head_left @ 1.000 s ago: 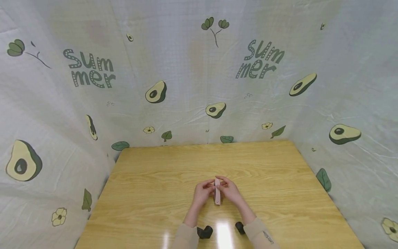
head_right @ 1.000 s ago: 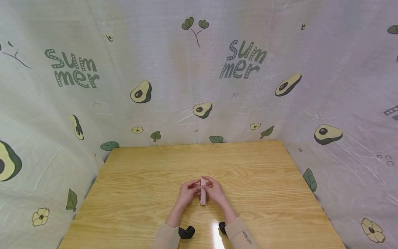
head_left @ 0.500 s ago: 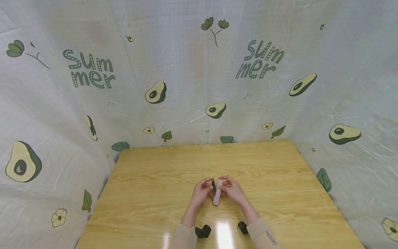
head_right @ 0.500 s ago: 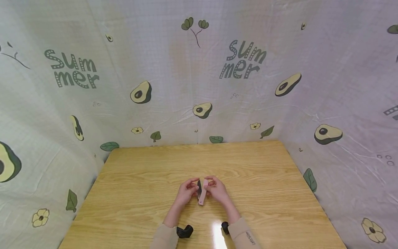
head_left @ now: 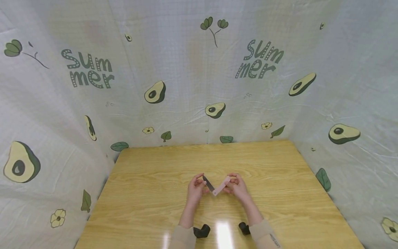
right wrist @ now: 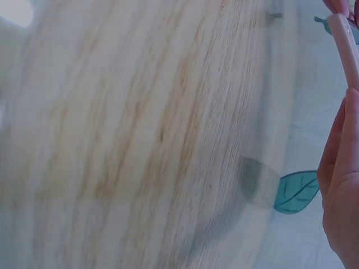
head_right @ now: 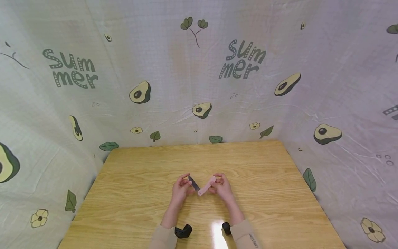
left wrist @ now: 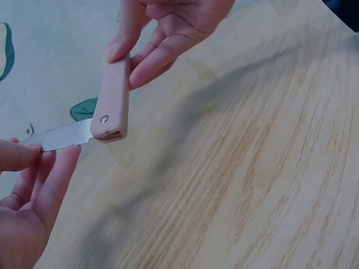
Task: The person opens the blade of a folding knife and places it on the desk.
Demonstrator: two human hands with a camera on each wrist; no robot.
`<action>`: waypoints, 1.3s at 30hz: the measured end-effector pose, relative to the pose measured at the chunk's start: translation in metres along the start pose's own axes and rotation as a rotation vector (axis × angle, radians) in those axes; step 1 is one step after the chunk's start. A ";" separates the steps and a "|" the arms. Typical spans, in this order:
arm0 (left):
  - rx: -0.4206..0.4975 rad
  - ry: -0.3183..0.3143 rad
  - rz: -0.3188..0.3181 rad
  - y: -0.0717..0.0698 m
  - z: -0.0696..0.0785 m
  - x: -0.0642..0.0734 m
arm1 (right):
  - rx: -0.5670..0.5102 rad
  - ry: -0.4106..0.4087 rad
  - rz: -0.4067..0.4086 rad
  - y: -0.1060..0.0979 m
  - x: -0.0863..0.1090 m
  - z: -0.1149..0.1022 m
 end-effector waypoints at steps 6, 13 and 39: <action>0.057 0.026 0.110 0.002 0.004 0.004 | -0.139 -0.004 0.019 0.002 0.002 0.001; 0.179 0.073 0.305 0.008 0.006 0.008 | -0.318 -0.030 0.046 0.009 0.007 0.001; 0.365 0.054 0.596 0.024 0.006 0.018 | -0.724 -0.020 0.131 0.026 0.012 0.013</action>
Point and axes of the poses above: each hand's wrist, its own x-axis away from the middle knuckle, its own y-axis out of the palm, z = x × y, the point moved 3 cm from there along -x, towards the middle knuckle, and after that the axes turned 15 degrees about y, right-handed, at the moved point
